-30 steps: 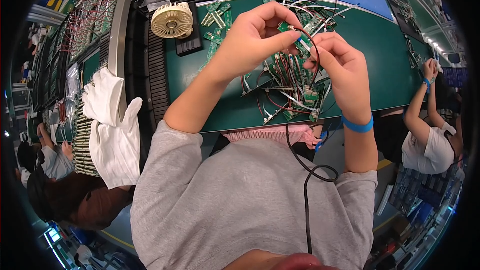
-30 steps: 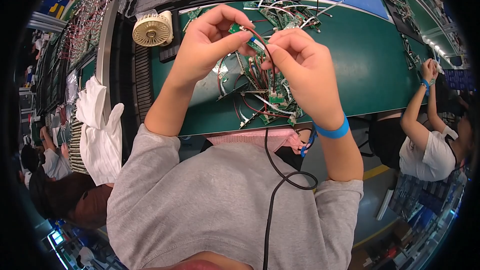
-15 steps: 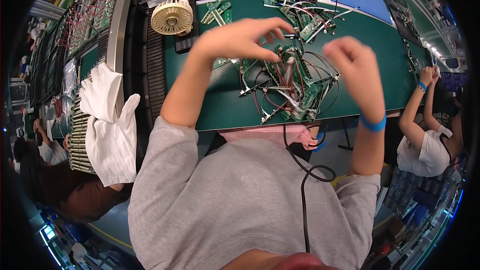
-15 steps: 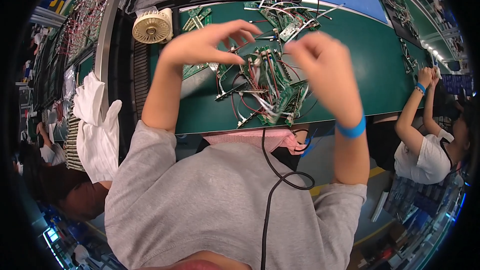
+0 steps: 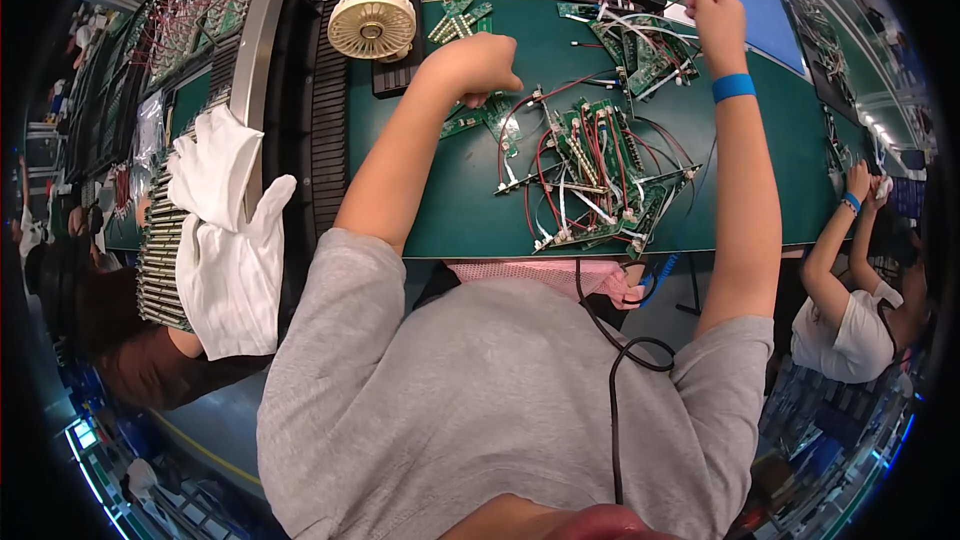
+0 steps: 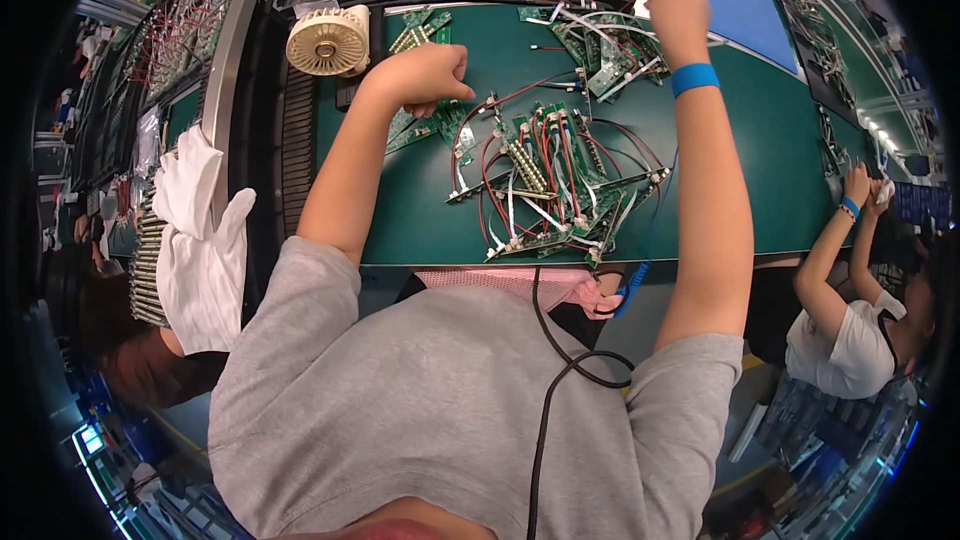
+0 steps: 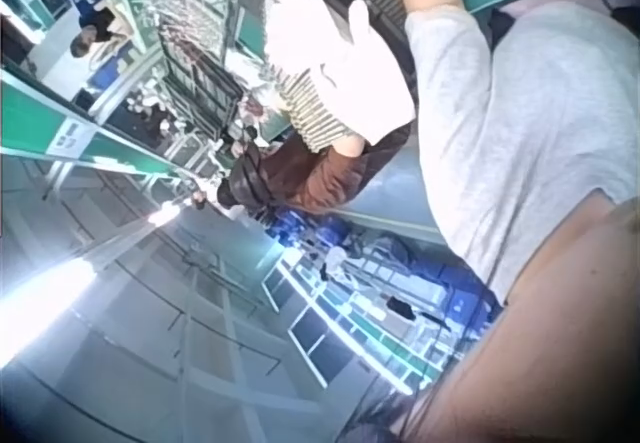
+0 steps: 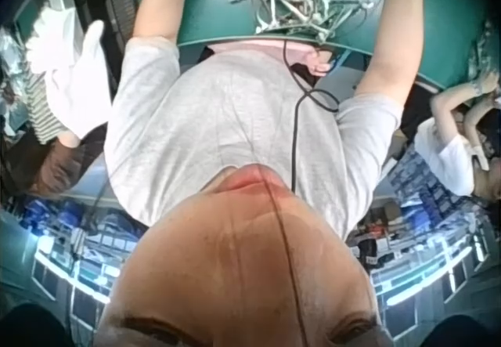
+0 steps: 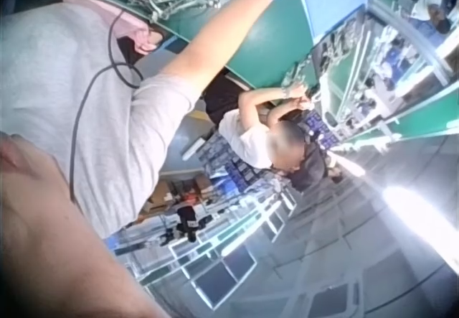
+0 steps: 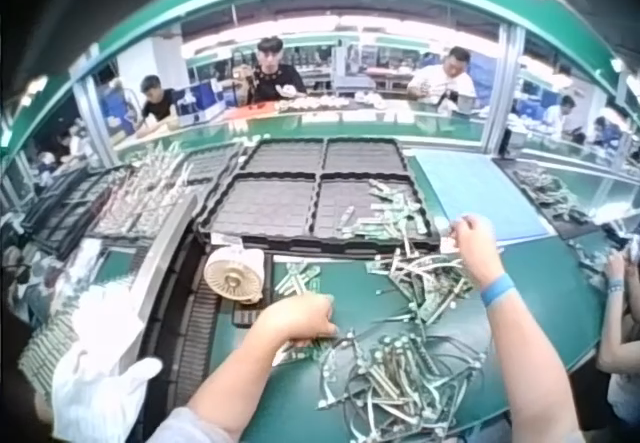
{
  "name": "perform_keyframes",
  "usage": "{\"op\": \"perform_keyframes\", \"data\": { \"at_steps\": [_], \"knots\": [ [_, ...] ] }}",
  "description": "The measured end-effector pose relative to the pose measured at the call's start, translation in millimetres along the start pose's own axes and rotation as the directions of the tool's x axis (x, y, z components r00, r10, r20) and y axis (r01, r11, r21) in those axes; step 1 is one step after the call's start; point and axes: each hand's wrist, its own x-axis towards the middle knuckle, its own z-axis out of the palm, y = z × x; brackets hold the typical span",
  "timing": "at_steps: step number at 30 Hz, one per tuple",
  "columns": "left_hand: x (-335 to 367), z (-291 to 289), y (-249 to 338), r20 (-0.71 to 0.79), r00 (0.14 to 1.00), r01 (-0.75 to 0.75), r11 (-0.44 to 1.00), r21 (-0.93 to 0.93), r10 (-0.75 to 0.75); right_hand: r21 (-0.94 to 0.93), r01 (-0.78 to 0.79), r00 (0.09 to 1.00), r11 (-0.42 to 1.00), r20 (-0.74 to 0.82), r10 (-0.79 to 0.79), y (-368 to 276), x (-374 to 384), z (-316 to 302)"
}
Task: The person plugs wires and connectors into small printed circuit boards by hand on an assembly line.
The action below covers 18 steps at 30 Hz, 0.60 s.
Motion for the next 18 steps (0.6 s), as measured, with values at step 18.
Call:
{"op": "perform_keyframes", "data": {
  "at_steps": [18],
  "knots": [
    [27,6,-21,-0.395,0.91,-0.063,0.983,0.173,0.128,0.762,0.107,0.976,0.638,0.04,-0.212,-49,-1,-114]
  ]
}}
